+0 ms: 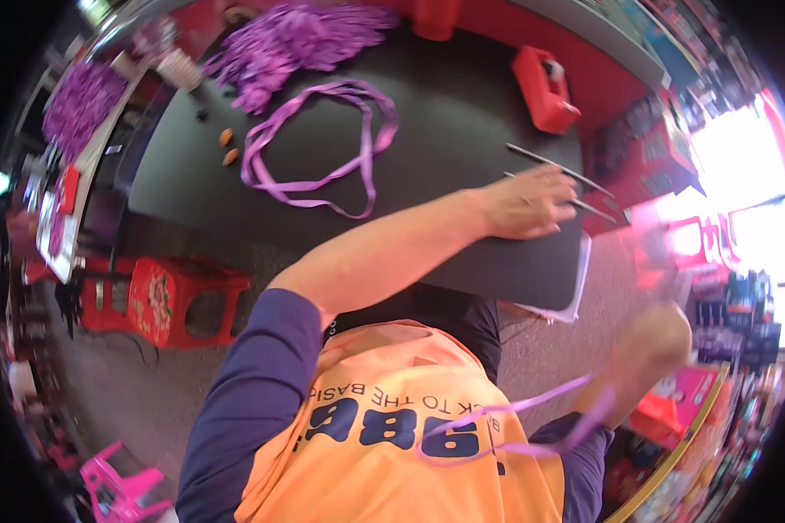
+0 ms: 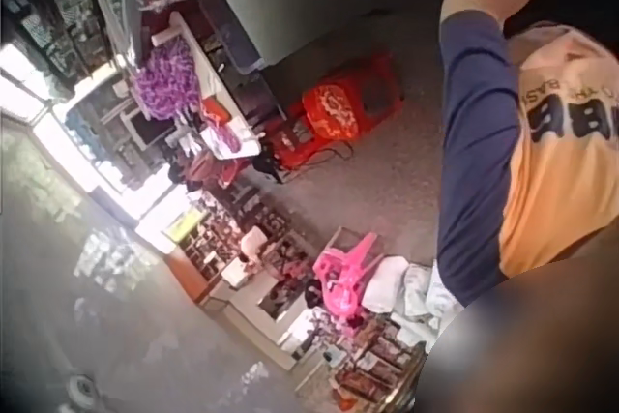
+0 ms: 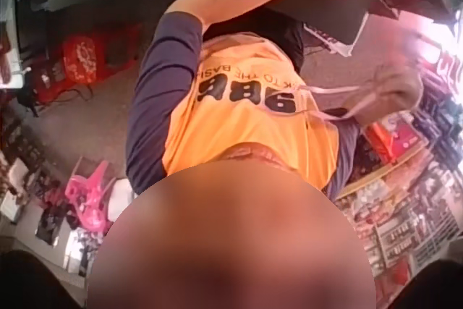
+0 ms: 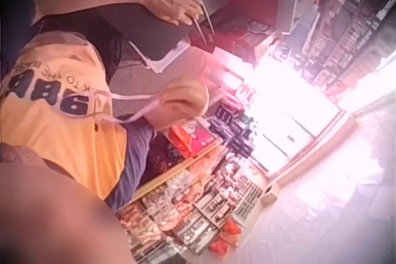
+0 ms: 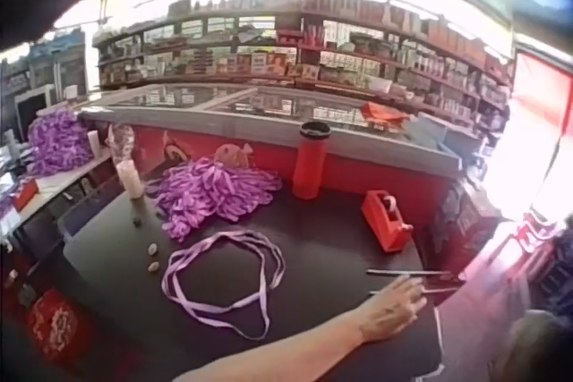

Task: The person is wrapping pink ribbon around two metal rods and then cutting or processing the loops into small shredded segments.

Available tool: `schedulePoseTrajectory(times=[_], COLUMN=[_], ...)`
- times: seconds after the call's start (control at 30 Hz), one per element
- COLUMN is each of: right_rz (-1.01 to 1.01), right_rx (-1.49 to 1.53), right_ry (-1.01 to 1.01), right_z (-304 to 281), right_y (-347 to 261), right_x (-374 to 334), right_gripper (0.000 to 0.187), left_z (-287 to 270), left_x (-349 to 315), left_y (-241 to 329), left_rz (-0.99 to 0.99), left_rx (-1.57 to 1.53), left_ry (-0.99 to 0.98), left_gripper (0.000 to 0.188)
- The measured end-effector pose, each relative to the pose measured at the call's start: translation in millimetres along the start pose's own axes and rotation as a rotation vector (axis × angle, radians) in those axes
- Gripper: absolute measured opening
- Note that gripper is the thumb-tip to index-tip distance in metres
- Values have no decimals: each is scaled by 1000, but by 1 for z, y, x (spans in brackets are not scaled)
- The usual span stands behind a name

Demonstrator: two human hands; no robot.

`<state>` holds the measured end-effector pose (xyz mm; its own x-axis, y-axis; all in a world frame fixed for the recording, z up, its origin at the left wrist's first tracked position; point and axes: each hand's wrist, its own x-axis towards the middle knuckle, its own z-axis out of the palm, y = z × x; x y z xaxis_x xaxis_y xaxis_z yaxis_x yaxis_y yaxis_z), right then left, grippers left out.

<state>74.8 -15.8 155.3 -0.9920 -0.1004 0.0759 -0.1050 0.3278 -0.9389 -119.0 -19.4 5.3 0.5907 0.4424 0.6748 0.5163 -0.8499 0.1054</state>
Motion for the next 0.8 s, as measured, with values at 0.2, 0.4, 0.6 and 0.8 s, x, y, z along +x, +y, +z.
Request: schedulePoseTrajectory(times=[0.2, 0.4, 0.6, 0.8], right_rz=[855, 507, 135, 131], right_rx=[-264, 6, 192, 249], right_ry=[1003, 1465, 1579, 1384], right_z=[42, 2, -35, -37], right_y=[51, 140, 178, 207], right_x=[-122, -134, -100, -94], right_gripper=[19, 24, 16, 11], left_z=[-4, -12, -23, -25], left_x=[-10, -6, 14, 36], left_y=[-4, 0, 3, -15], left_rz=[-107, -216, -235, -268], left_rx=[27, -30, 13, 89], left_ry=[-9, -25, -60, 14], left_gripper=[31, 32, 28, 20])
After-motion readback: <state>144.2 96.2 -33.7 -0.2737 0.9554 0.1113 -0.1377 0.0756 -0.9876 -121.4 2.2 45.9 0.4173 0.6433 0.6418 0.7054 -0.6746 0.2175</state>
